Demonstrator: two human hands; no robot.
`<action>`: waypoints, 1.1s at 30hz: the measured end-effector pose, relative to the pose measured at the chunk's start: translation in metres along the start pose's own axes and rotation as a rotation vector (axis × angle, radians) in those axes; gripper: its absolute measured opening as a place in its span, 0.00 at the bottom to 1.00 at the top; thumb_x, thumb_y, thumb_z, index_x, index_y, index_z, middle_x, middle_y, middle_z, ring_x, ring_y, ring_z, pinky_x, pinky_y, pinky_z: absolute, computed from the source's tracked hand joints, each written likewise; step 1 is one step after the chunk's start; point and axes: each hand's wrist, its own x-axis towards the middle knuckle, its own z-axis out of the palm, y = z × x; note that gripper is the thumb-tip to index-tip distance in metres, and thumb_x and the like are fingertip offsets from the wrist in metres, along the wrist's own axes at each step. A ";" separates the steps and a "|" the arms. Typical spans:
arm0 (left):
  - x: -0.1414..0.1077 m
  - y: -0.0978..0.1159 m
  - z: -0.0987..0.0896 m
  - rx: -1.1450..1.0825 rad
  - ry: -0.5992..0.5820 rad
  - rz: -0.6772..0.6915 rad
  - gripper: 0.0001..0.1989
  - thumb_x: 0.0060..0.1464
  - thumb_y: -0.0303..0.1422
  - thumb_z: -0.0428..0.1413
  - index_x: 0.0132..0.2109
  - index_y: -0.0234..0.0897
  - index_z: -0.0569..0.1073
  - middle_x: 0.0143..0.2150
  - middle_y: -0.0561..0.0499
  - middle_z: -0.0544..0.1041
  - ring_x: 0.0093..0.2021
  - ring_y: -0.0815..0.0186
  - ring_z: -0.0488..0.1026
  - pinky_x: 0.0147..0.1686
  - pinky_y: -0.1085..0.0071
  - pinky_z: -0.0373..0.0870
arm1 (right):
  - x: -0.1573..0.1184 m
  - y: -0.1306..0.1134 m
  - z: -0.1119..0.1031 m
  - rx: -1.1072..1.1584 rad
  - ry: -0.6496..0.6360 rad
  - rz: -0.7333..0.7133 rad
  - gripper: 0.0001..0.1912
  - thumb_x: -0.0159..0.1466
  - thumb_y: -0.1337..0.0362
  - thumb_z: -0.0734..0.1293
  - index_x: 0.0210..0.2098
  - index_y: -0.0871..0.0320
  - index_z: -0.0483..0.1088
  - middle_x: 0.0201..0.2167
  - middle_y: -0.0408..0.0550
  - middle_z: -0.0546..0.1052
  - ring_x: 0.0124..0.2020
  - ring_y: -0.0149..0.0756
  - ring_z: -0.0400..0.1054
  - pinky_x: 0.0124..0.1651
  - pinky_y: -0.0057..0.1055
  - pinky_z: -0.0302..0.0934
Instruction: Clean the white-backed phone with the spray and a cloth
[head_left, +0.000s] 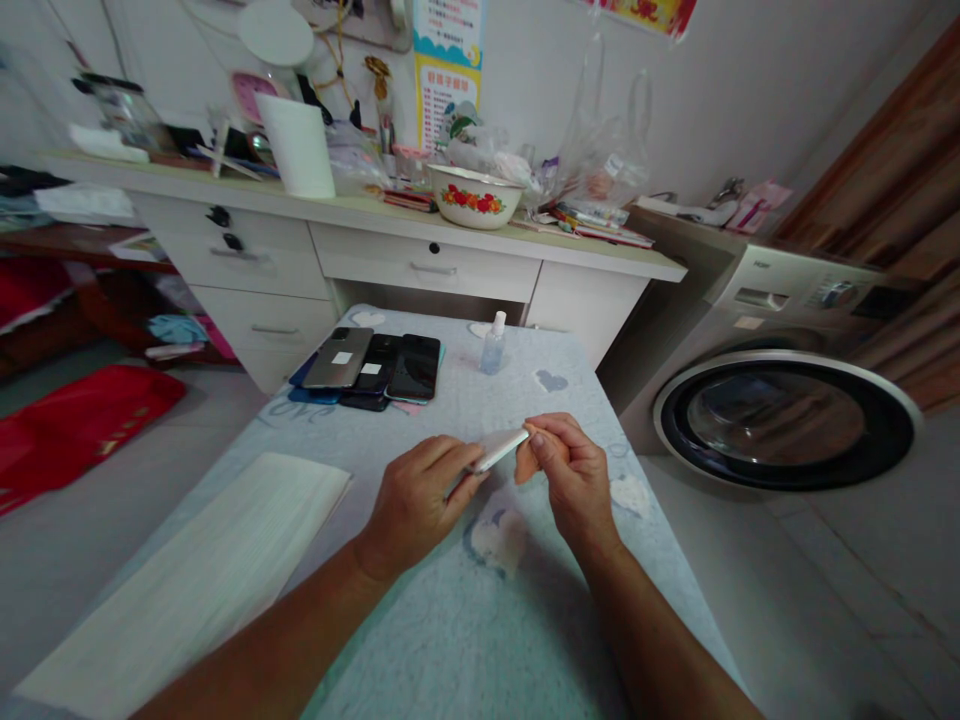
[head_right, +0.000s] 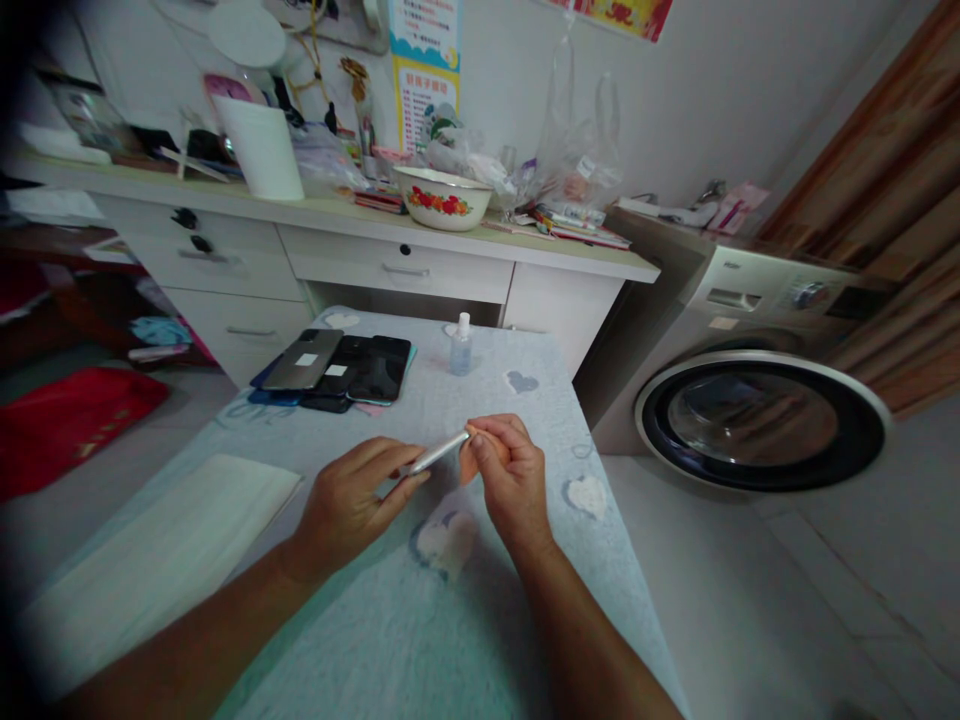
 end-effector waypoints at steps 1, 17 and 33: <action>0.000 0.001 -0.001 -0.008 0.016 0.014 0.09 0.57 0.30 0.56 0.45 0.36 0.73 0.34 0.50 0.76 0.34 0.67 0.73 0.35 0.71 0.70 | 0.000 0.000 0.001 -0.002 -0.002 0.007 0.06 0.62 0.64 0.66 0.38 0.54 0.76 0.37 0.46 0.73 0.41 0.36 0.68 0.47 0.34 0.61; -0.006 0.006 0.001 0.097 0.116 0.032 0.08 0.57 0.27 0.55 0.45 0.34 0.73 0.37 0.49 0.77 0.36 0.67 0.75 0.36 0.73 0.71 | -0.001 -0.004 0.000 -0.033 -0.014 -0.041 0.07 0.63 0.66 0.65 0.38 0.54 0.75 0.36 0.46 0.71 0.41 0.35 0.67 0.44 0.33 0.63; -0.005 0.006 0.004 -0.002 -0.135 -0.077 0.04 0.58 0.29 0.51 0.41 0.37 0.70 0.34 0.51 0.73 0.35 0.66 0.72 0.35 0.71 0.68 | -0.009 0.001 0.004 -0.187 -0.083 -0.172 0.12 0.63 0.68 0.63 0.43 0.51 0.74 0.38 0.49 0.68 0.38 0.36 0.68 0.38 0.34 0.67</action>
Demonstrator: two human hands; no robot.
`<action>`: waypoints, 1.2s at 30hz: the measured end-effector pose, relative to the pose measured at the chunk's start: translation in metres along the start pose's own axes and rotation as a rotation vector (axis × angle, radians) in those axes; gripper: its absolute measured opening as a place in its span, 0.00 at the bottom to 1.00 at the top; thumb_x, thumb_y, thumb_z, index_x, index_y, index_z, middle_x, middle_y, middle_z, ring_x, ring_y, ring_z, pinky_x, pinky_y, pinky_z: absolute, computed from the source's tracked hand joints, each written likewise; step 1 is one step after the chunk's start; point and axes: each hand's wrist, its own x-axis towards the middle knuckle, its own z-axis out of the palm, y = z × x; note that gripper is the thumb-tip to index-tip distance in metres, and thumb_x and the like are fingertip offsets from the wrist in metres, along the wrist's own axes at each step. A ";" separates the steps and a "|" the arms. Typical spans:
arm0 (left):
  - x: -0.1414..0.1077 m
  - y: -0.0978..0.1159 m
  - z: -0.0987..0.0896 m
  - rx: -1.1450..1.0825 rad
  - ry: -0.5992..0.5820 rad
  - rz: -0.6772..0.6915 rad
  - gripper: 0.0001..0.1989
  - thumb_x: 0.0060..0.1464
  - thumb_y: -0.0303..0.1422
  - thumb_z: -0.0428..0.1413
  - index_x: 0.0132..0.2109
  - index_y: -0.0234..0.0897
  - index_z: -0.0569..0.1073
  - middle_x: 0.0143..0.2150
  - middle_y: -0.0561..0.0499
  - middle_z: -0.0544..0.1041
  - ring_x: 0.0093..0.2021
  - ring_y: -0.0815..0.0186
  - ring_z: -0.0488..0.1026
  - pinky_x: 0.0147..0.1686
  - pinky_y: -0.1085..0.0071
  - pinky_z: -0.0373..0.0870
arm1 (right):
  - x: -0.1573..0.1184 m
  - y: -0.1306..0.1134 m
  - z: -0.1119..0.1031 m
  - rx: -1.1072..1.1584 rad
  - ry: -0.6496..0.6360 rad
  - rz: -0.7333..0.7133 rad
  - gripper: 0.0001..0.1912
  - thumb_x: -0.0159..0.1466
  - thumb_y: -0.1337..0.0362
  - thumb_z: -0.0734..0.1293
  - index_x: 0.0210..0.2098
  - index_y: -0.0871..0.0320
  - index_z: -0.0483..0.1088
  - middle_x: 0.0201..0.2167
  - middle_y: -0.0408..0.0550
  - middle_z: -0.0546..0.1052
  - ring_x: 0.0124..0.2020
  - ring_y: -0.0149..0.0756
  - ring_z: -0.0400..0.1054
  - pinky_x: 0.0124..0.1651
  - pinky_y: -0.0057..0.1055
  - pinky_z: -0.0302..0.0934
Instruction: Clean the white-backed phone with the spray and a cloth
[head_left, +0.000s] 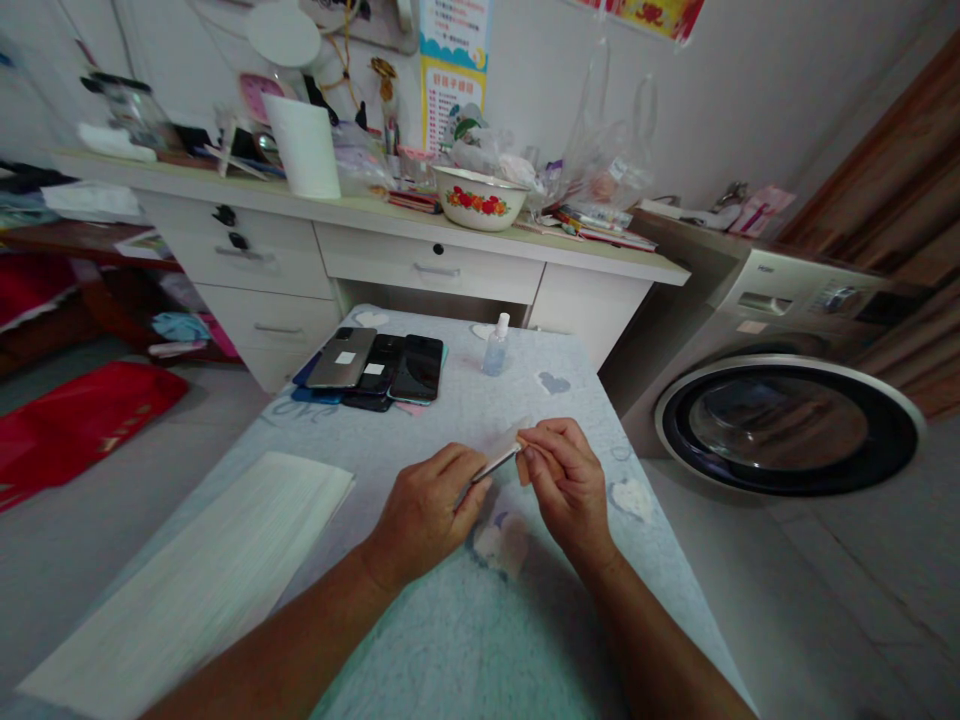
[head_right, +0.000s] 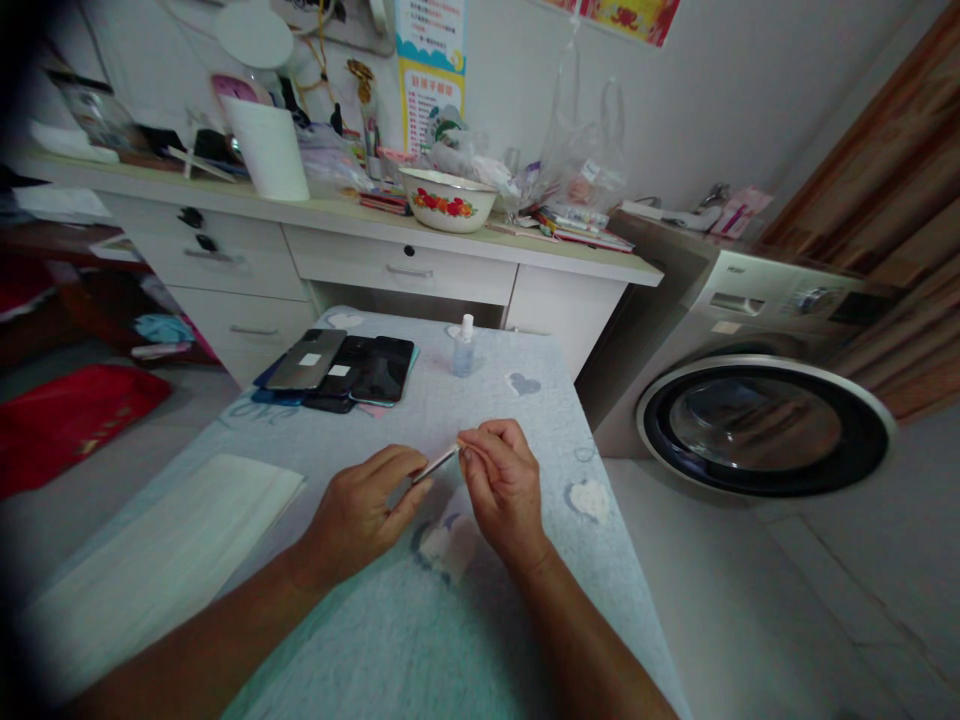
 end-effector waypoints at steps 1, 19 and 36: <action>0.000 0.000 0.000 -0.018 -0.001 -0.001 0.05 0.58 0.29 0.51 0.41 0.37 0.69 0.35 0.51 0.73 0.36 0.66 0.72 0.35 0.72 0.69 | 0.000 0.000 0.000 -0.012 -0.005 -0.013 0.12 0.63 0.68 0.63 0.44 0.51 0.74 0.38 0.49 0.68 0.38 0.36 0.68 0.38 0.34 0.67; 0.001 -0.009 0.006 0.011 -0.148 -0.117 0.04 0.57 0.31 0.52 0.34 0.37 0.71 0.30 0.53 0.73 0.32 0.68 0.72 0.32 0.72 0.66 | -0.004 0.003 0.012 -0.262 -0.160 -0.215 0.14 0.62 0.74 0.61 0.44 0.55 0.71 0.36 0.49 0.69 0.38 0.35 0.66 0.40 0.33 0.65; -0.001 -0.009 0.009 0.045 -0.202 -0.157 0.07 0.56 0.33 0.53 0.31 0.38 0.72 0.28 0.53 0.74 0.28 0.69 0.72 0.29 0.74 0.64 | -0.001 0.019 0.007 -0.333 -0.187 -0.252 0.13 0.63 0.72 0.61 0.43 0.54 0.73 0.36 0.49 0.69 0.37 0.35 0.65 0.39 0.32 0.65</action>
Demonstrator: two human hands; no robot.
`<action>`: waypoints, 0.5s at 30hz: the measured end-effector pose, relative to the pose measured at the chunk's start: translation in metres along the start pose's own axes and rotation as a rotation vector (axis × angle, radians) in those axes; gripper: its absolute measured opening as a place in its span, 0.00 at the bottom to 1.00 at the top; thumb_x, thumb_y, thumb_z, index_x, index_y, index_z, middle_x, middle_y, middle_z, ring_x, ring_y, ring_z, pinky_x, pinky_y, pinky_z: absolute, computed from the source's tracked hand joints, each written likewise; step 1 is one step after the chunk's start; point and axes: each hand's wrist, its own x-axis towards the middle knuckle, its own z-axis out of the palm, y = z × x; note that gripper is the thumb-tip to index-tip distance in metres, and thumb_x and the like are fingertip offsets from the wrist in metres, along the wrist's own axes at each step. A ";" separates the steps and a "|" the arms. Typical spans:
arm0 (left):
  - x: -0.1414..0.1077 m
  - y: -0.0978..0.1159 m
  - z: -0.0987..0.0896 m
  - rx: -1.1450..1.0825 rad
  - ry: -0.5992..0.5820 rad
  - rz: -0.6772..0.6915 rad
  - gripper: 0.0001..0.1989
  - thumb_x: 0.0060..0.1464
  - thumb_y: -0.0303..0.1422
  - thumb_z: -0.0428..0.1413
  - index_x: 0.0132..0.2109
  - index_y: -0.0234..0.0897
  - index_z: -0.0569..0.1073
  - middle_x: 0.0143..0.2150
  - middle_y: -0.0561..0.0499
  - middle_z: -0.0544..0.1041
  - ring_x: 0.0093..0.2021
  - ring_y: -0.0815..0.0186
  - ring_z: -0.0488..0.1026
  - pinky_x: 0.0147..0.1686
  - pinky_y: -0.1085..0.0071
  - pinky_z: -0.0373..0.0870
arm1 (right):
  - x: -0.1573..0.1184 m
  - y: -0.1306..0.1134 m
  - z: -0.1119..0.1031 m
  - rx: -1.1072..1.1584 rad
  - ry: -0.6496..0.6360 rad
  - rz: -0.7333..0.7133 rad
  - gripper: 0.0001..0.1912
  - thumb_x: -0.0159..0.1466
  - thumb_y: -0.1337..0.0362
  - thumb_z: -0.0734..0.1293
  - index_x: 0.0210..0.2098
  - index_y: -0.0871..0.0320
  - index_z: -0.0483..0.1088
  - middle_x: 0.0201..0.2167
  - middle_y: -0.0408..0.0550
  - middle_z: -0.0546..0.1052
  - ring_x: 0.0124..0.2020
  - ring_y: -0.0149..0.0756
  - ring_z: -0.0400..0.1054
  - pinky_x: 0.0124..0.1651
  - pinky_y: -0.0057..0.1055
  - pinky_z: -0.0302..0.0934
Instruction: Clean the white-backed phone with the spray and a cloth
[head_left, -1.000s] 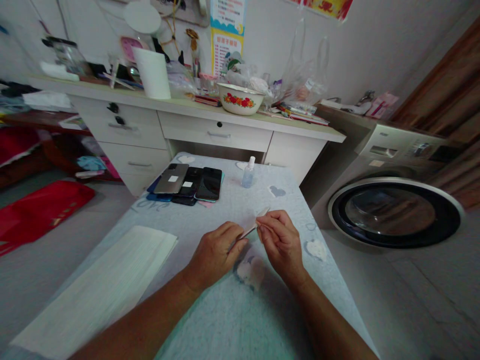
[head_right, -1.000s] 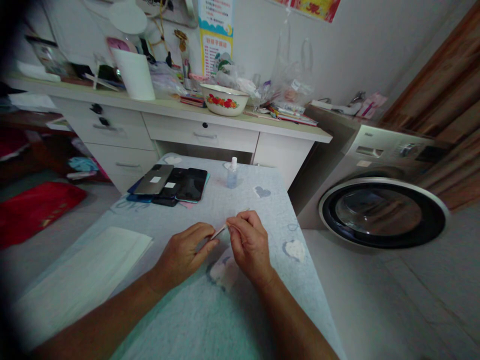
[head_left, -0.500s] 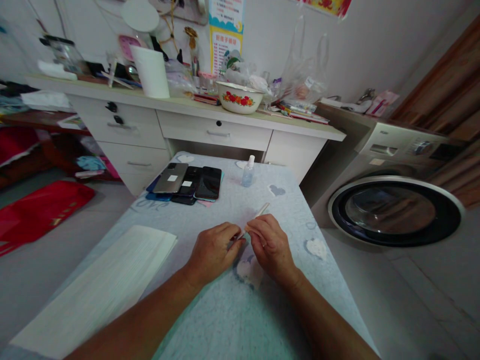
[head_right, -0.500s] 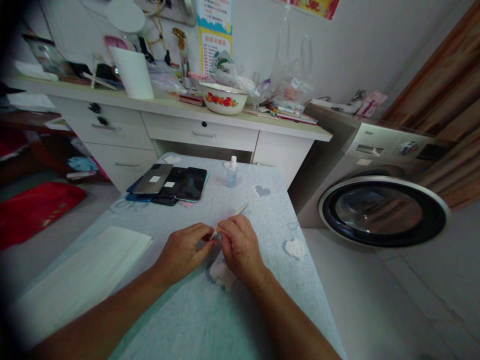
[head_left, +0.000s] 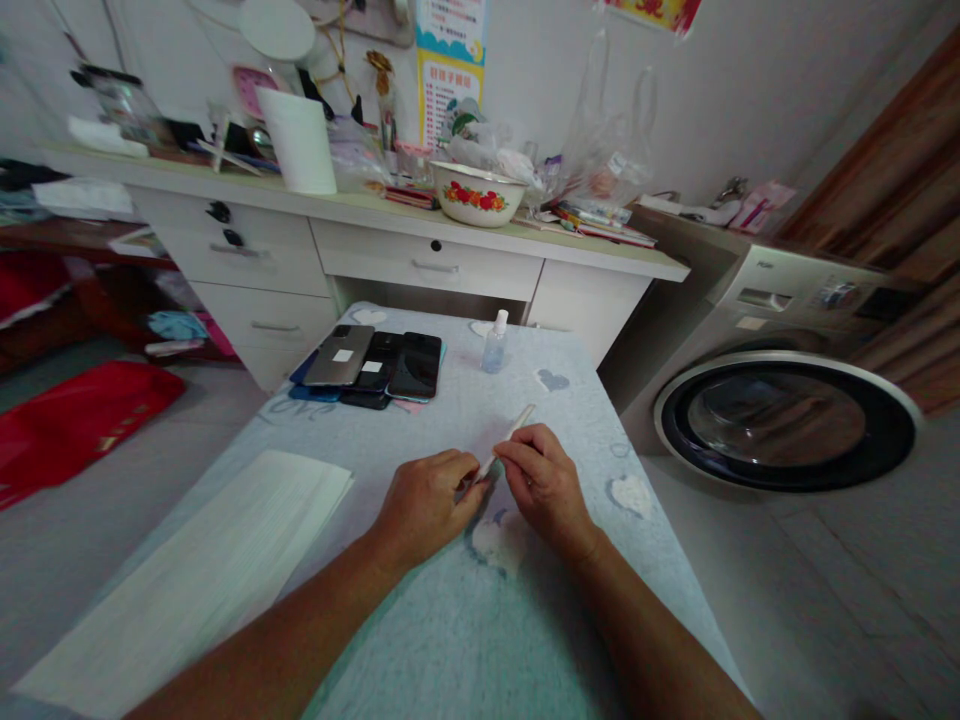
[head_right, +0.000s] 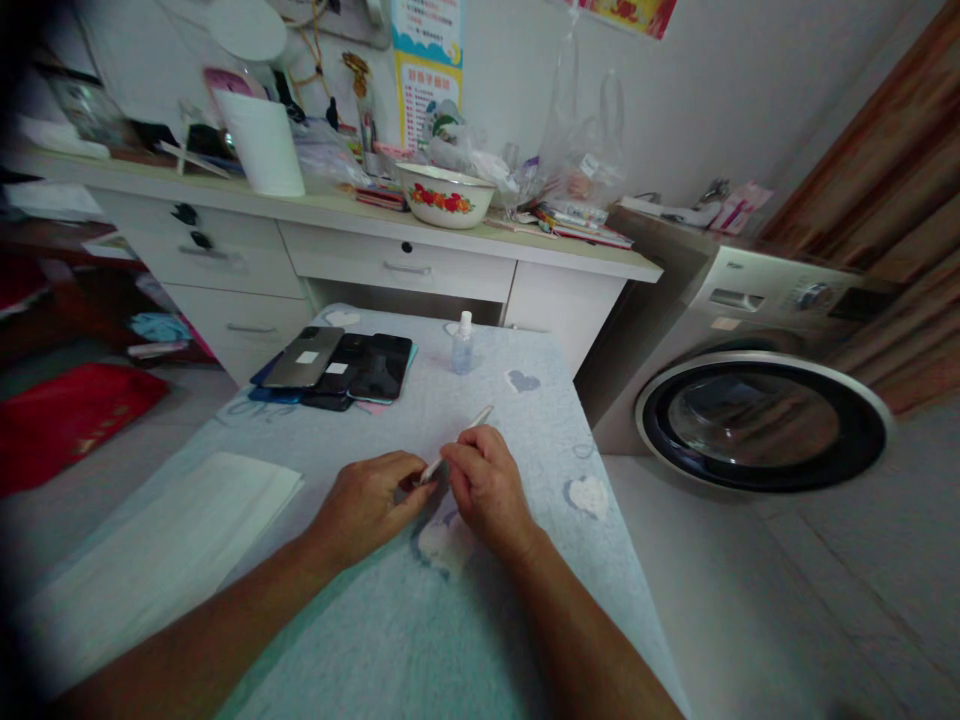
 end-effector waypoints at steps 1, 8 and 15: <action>0.000 0.001 0.000 0.005 -0.008 -0.001 0.07 0.56 0.33 0.53 0.31 0.38 0.72 0.28 0.53 0.74 0.28 0.69 0.72 0.29 0.74 0.64 | 0.000 0.004 -0.001 -0.012 0.011 0.019 0.12 0.63 0.71 0.61 0.43 0.54 0.73 0.36 0.49 0.69 0.37 0.35 0.65 0.39 0.33 0.65; -0.001 0.002 -0.001 0.001 -0.005 0.032 0.04 0.54 0.31 0.53 0.31 0.38 0.70 0.28 0.54 0.74 0.28 0.68 0.72 0.29 0.74 0.64 | 0.007 0.028 -0.008 -0.084 0.114 0.171 0.10 0.65 0.68 0.61 0.40 0.54 0.74 0.35 0.48 0.69 0.37 0.36 0.66 0.41 0.34 0.64; 0.000 0.002 -0.003 0.023 -0.032 0.017 0.05 0.54 0.31 0.53 0.31 0.38 0.70 0.28 0.53 0.74 0.28 0.68 0.72 0.29 0.74 0.64 | 0.006 0.018 -0.006 -0.048 0.057 0.128 0.11 0.64 0.69 0.61 0.42 0.55 0.73 0.35 0.49 0.70 0.38 0.36 0.66 0.41 0.33 0.64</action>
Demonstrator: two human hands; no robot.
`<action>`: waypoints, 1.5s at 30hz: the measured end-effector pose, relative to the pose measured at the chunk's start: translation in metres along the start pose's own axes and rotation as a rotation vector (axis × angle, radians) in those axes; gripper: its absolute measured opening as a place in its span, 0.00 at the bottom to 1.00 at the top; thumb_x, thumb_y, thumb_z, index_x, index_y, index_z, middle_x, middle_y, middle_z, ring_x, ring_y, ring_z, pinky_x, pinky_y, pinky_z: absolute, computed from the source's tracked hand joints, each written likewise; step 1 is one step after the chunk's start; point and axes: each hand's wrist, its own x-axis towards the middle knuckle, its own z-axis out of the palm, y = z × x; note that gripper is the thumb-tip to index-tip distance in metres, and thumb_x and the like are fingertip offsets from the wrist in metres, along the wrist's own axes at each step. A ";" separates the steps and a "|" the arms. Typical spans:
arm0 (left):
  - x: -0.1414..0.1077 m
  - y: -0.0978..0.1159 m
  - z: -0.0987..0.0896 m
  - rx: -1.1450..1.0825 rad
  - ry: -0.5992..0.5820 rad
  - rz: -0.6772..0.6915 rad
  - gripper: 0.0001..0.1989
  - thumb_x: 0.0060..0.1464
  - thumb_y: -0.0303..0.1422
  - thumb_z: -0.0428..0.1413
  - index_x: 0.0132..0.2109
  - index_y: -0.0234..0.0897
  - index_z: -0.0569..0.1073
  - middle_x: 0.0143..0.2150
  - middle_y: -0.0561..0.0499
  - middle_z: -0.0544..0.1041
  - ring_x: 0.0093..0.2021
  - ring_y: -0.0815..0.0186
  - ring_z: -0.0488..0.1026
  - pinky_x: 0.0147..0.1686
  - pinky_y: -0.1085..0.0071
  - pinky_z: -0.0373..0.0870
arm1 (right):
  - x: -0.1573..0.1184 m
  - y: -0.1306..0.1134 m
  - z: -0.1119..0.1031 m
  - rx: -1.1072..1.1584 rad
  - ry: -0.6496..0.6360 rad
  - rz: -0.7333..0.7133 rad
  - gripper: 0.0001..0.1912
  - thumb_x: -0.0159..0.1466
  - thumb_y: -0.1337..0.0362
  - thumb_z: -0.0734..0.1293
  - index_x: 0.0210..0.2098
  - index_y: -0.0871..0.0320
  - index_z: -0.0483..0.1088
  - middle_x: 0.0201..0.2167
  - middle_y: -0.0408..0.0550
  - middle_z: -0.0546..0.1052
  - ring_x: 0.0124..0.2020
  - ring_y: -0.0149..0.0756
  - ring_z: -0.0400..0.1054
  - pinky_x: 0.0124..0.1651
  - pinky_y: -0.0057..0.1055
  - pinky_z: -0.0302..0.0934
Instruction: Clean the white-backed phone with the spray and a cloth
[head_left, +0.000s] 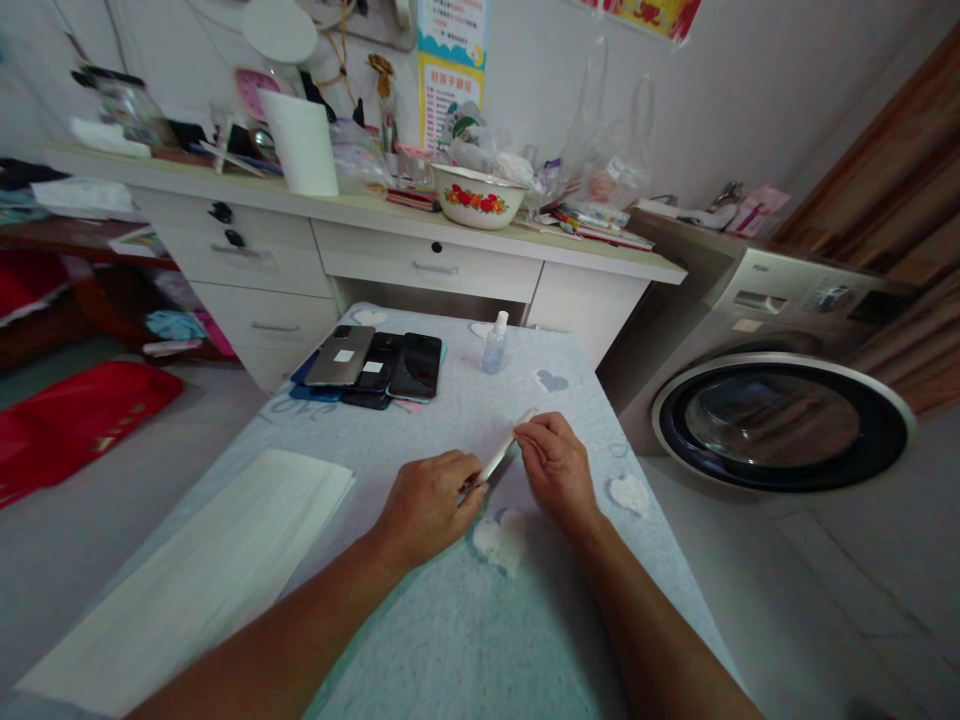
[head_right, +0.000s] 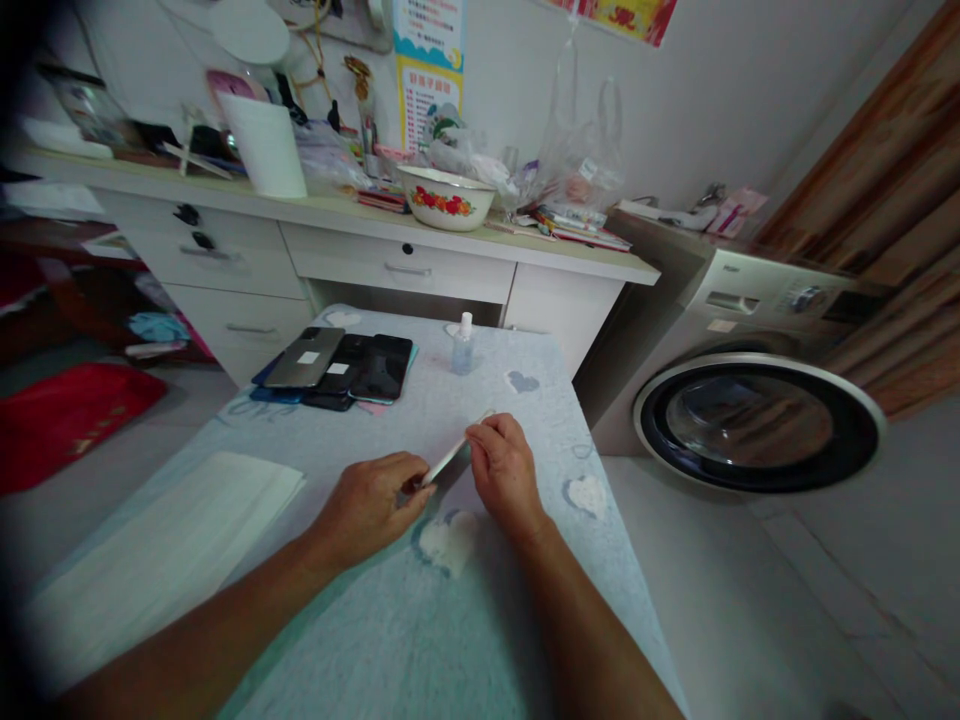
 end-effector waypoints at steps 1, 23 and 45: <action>0.000 0.000 0.000 0.002 -0.004 -0.005 0.05 0.54 0.31 0.53 0.31 0.38 0.71 0.28 0.53 0.74 0.28 0.68 0.71 0.29 0.74 0.64 | -0.001 -0.003 0.001 0.014 -0.017 -0.015 0.11 0.64 0.69 0.61 0.42 0.55 0.73 0.35 0.49 0.70 0.38 0.36 0.66 0.41 0.33 0.64; 0.001 -0.003 0.000 -0.019 -0.074 -0.075 0.08 0.56 0.35 0.52 0.32 0.38 0.72 0.30 0.53 0.75 0.30 0.68 0.72 0.30 0.73 0.62 | -0.002 -0.012 0.003 0.007 -0.057 -0.071 0.10 0.64 0.70 0.61 0.40 0.58 0.73 0.35 0.50 0.69 0.38 0.36 0.66 0.41 0.33 0.64; 0.002 -0.008 0.003 -0.073 -0.012 -0.099 0.06 0.55 0.31 0.51 0.31 0.37 0.70 0.29 0.53 0.72 0.30 0.68 0.70 0.31 0.73 0.60 | -0.010 -0.033 0.012 0.013 -0.112 -0.158 0.11 0.63 0.73 0.60 0.40 0.58 0.73 0.35 0.50 0.69 0.38 0.36 0.64 0.40 0.32 0.63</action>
